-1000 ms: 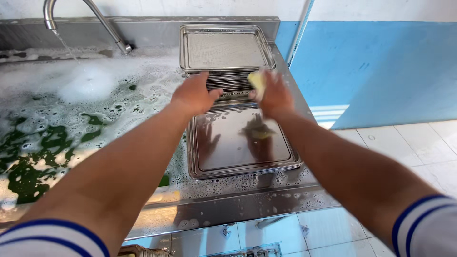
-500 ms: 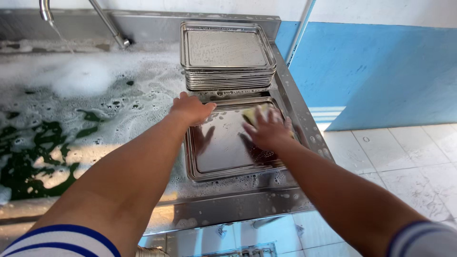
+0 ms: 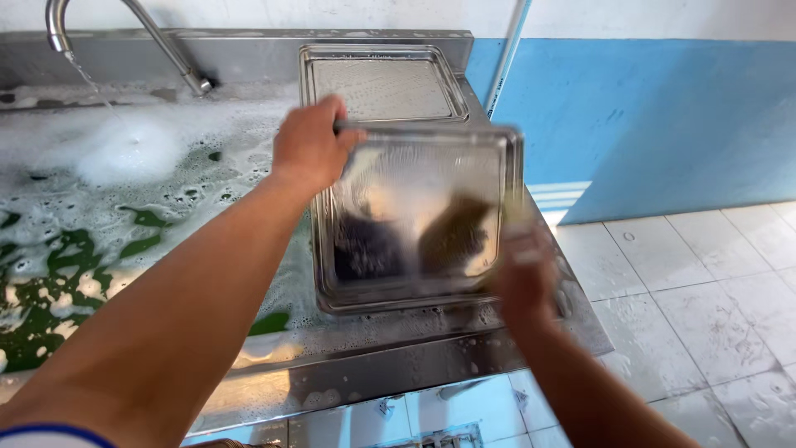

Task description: The person washes a stack of stainless steel trays in a soapy sink using a yellow sponge. They scrub each tray individually, rinse it under running water, and stack the cleaned trays on the sink's edge.

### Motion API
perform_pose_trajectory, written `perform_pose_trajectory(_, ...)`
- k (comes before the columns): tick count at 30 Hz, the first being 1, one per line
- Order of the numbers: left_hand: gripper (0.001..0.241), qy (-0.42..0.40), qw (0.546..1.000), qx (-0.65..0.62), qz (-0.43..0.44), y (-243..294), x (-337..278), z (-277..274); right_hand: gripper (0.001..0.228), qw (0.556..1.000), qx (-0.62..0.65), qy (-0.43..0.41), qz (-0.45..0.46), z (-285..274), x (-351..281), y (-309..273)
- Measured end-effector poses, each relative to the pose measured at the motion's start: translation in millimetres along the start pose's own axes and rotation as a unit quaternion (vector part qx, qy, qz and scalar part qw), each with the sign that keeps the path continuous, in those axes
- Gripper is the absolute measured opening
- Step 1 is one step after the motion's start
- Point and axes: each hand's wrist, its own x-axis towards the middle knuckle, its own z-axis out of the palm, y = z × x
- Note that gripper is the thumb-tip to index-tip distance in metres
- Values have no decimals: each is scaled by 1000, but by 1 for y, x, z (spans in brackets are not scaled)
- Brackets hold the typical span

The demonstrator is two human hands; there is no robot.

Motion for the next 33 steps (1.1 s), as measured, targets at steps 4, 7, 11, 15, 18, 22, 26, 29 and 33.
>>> perform_pose_trajectory(4, 16, 88, 973, -122, 174, 16, -38, -20, 58, 981, 40, 186, 24, -51, 56, -70)
perform_pose_trajectory(7, 13, 82, 852, -198, 478, 21, -97, 2, 53, 986, -65, 129, 84, -56, 78, -92)
perform_pose_trajectory(11, 34, -129, 865, -148, 463, 20, -160, 52, 51, 690, -702, -102, -142, -20, 68, -60)
perform_pose_trajectory(15, 67, -62, 935, -101, 335, 5, -142, 87, 60, 546, -795, -197, -174, 23, -4, 8)
perform_pose_trajectory(18, 77, 34, 985, 72, 152, -11, -91, 103, 56, 517, -752, -331, -242, 28, -62, 30)
perform_pose_trajectory(22, 78, -198, 979, 8, -53, -25, -64, 106, 59, 454, -751, -375, -298, 15, -57, 11)
perform_pose_trajectory(26, 78, -232, 966, -2, -116, -28, -67, 105, 65, 456, -853, -223, -121, 21, 39, -20)
perform_pose_trajectory(29, 83, -231, 961, -27, -151, -28, -58, 109, 73, 460, -864, -173, -107, 54, 84, -6)
perform_pose_trajectory(33, 96, -232, 916, -174, -276, -44, -35, 111, 66, 469, -805, -322, -168, 102, 29, 46)
